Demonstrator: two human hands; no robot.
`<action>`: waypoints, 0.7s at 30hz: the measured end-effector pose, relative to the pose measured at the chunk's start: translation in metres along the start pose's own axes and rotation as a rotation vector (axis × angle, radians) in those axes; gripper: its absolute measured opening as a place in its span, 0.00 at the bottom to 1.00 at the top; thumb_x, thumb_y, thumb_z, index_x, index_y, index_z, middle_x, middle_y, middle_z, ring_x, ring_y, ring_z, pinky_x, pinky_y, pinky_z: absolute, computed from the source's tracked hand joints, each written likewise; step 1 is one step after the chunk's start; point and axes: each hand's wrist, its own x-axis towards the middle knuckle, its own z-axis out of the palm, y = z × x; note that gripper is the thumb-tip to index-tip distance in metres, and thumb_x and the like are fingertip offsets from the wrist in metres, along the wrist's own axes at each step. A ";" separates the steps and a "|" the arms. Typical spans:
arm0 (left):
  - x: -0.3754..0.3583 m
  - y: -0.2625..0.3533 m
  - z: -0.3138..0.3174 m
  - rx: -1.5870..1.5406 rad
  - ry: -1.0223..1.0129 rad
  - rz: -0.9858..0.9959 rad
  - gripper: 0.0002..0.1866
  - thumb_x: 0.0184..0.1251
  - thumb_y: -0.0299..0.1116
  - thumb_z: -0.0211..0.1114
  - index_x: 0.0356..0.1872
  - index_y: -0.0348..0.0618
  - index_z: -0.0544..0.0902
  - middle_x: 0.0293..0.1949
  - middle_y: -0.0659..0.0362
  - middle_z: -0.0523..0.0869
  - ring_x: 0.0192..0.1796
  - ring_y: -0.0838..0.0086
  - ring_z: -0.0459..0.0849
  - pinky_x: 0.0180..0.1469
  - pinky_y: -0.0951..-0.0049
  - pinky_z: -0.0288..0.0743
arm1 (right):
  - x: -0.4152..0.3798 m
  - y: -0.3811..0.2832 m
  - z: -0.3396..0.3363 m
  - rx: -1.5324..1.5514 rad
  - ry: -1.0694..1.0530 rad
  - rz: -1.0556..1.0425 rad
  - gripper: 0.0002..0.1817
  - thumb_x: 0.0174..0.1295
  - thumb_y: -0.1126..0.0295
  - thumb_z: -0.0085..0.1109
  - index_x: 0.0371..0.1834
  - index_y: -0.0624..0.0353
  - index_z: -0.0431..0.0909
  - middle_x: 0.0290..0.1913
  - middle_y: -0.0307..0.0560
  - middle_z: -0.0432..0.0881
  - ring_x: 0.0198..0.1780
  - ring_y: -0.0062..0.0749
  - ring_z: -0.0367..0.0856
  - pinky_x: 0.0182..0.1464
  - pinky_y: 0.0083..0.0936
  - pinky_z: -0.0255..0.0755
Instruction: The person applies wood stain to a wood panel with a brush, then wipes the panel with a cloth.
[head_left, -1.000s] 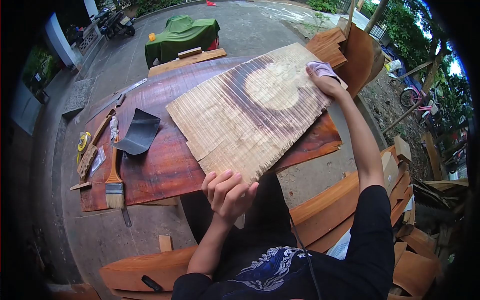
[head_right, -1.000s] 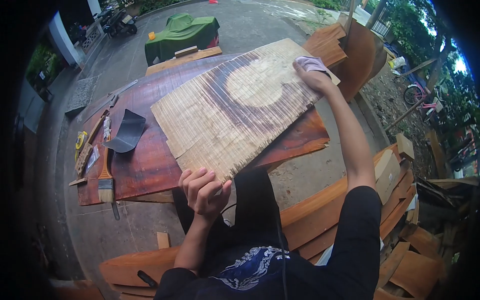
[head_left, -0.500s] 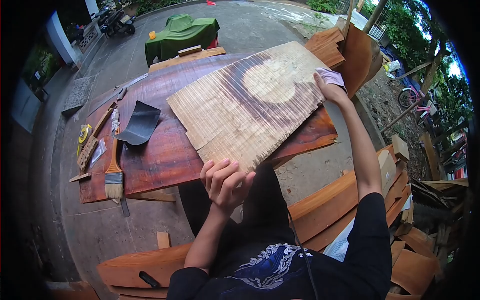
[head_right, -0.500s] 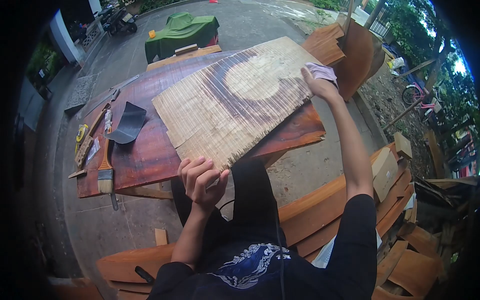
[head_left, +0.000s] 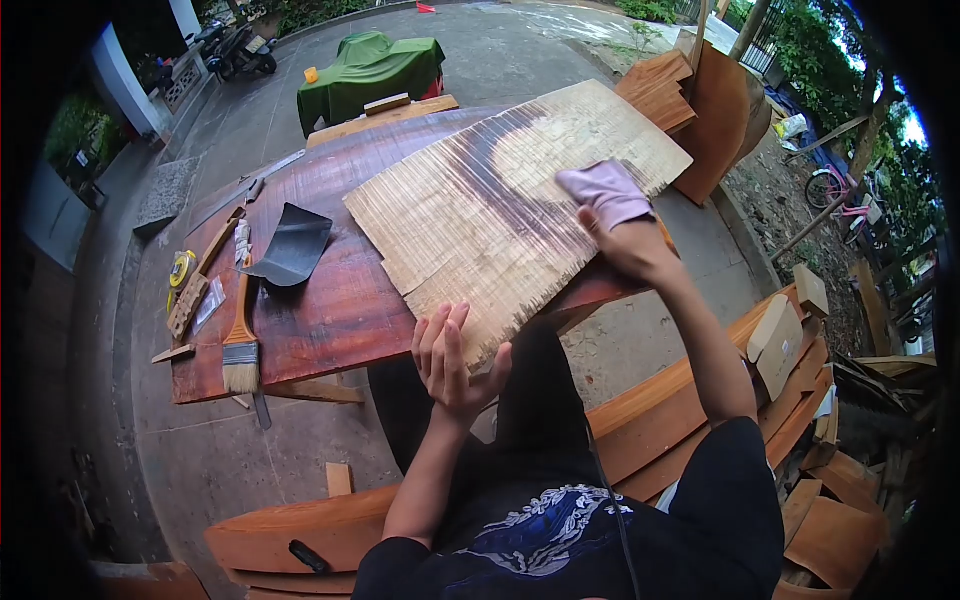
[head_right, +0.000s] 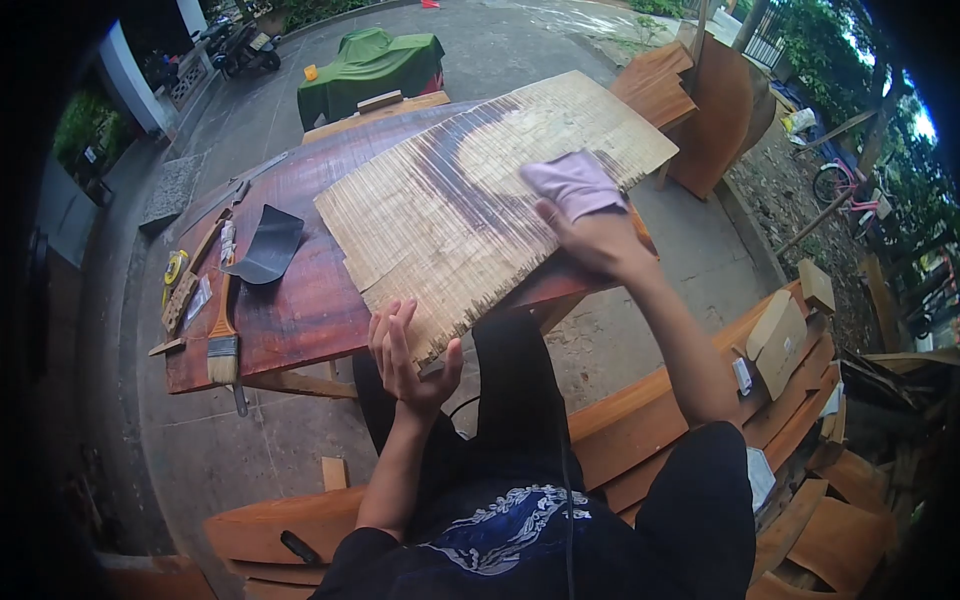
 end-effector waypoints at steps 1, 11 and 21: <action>0.000 0.000 0.001 -0.004 0.011 -0.004 0.43 0.71 0.43 0.77 0.79 0.33 0.68 0.63 0.46 0.90 0.66 0.50 0.87 0.76 0.48 0.71 | 0.005 0.020 -0.013 -0.027 -0.001 0.196 0.38 0.85 0.41 0.42 0.85 0.58 0.68 0.83 0.59 0.71 0.84 0.49 0.67 0.86 0.37 0.55; -0.003 -0.004 -0.003 -0.074 0.003 0.017 0.27 0.85 0.39 0.54 0.76 0.30 0.73 0.60 0.45 0.90 0.63 0.50 0.88 0.74 0.44 0.72 | -0.028 -0.056 0.015 0.010 -0.127 -0.242 0.45 0.80 0.31 0.44 0.84 0.57 0.70 0.82 0.56 0.73 0.85 0.51 0.66 0.89 0.42 0.48; -0.004 -0.002 0.000 -0.069 0.007 -0.008 0.26 0.84 0.37 0.54 0.73 0.27 0.75 0.58 0.44 0.90 0.62 0.49 0.88 0.74 0.40 0.72 | -0.044 -0.089 0.027 -0.050 -0.027 -0.346 0.46 0.76 0.35 0.55 0.84 0.60 0.68 0.83 0.65 0.67 0.87 0.61 0.58 0.89 0.50 0.44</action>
